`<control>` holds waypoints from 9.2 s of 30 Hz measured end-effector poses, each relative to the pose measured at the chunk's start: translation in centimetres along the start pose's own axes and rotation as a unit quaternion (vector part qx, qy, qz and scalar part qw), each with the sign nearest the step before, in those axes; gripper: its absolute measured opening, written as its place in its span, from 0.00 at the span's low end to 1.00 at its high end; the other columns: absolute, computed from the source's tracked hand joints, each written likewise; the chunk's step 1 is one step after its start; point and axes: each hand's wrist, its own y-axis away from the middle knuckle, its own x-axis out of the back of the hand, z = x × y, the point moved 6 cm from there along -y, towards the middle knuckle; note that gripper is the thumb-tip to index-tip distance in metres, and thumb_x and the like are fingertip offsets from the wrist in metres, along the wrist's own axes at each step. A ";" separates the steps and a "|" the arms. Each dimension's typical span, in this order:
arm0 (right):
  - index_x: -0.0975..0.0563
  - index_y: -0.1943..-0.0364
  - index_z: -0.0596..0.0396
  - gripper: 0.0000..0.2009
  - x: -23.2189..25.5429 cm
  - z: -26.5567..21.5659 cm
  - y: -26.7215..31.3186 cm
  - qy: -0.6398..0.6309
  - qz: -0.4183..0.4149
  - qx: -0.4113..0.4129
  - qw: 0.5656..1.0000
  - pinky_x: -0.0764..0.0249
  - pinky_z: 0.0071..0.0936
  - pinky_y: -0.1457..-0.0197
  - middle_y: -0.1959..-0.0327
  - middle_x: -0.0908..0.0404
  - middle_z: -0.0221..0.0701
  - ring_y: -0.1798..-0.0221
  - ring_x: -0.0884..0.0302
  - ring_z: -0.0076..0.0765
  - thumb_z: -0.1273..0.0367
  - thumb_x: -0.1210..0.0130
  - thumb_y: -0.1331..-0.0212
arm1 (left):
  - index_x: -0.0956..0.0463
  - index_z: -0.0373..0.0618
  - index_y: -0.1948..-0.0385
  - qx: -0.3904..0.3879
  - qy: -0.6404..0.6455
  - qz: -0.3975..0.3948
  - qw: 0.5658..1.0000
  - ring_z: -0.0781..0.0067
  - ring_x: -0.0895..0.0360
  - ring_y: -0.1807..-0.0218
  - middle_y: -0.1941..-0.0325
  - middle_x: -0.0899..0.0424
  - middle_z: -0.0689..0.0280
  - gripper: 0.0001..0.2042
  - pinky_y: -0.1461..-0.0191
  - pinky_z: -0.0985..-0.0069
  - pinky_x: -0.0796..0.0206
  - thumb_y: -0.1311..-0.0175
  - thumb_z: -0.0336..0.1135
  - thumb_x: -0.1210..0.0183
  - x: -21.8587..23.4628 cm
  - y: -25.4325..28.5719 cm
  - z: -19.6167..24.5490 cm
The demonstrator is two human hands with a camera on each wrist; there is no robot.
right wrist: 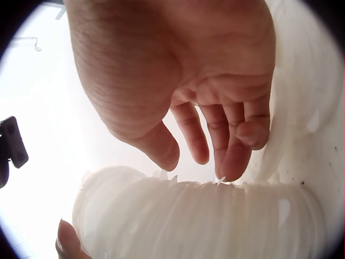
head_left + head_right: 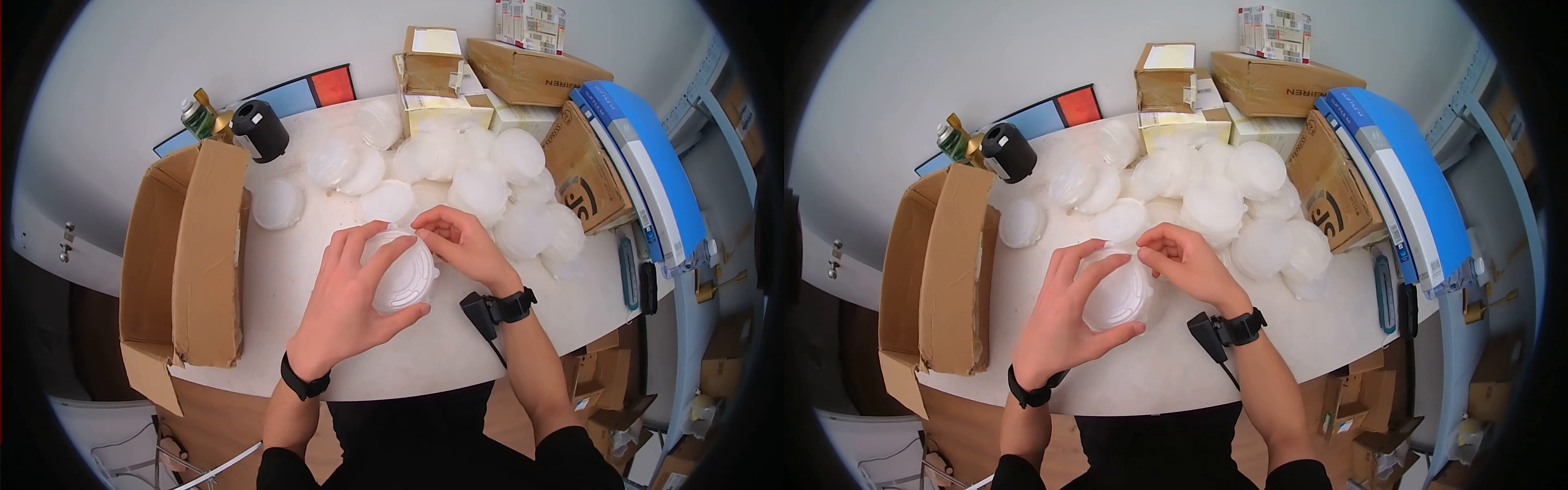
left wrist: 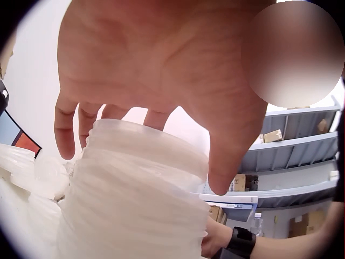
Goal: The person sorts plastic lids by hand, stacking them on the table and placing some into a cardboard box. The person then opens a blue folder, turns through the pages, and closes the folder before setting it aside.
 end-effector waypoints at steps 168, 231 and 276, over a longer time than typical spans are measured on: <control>0.16 0.50 0.61 0.15 -0.4 -2.7 1.6 0.095 0.076 0.210 0.970 0.28 0.32 0.32 0.41 0.17 0.39 0.38 0.21 0.36 0.83 0.54 0.31 | 0.38 0.50 0.23 -0.007 0.216 -0.046 0.975 0.54 0.24 0.31 0.27 0.25 0.57 0.53 0.32 0.62 0.29 0.59 0.36 0.20 -1.2 -0.5 -7.2; 0.18 0.55 0.62 0.10 0.7 0.1 1.0 0.128 0.108 0.060 0.984 0.25 0.23 0.60 0.68 0.16 0.28 0.67 0.22 0.21 0.69 0.46 0.27 | 0.23 0.51 0.38 -0.011 0.187 -0.076 0.979 0.49 0.23 0.36 0.38 0.19 0.55 0.39 0.29 0.60 0.33 0.61 0.26 0.22 -2.0 -0.7 -6.0; 0.12 0.50 0.50 0.13 -2.2 -2.9 2.2 0.169 -0.050 0.219 0.960 0.33 0.38 0.27 0.28 0.29 0.41 0.28 0.29 0.44 0.71 0.36 0.38 | 0.34 0.53 0.27 0.053 -0.012 -0.147 0.988 0.45 0.42 0.21 0.24 0.33 0.51 0.48 0.20 0.53 0.45 0.61 0.26 0.26 -2.6 1.3 -10.1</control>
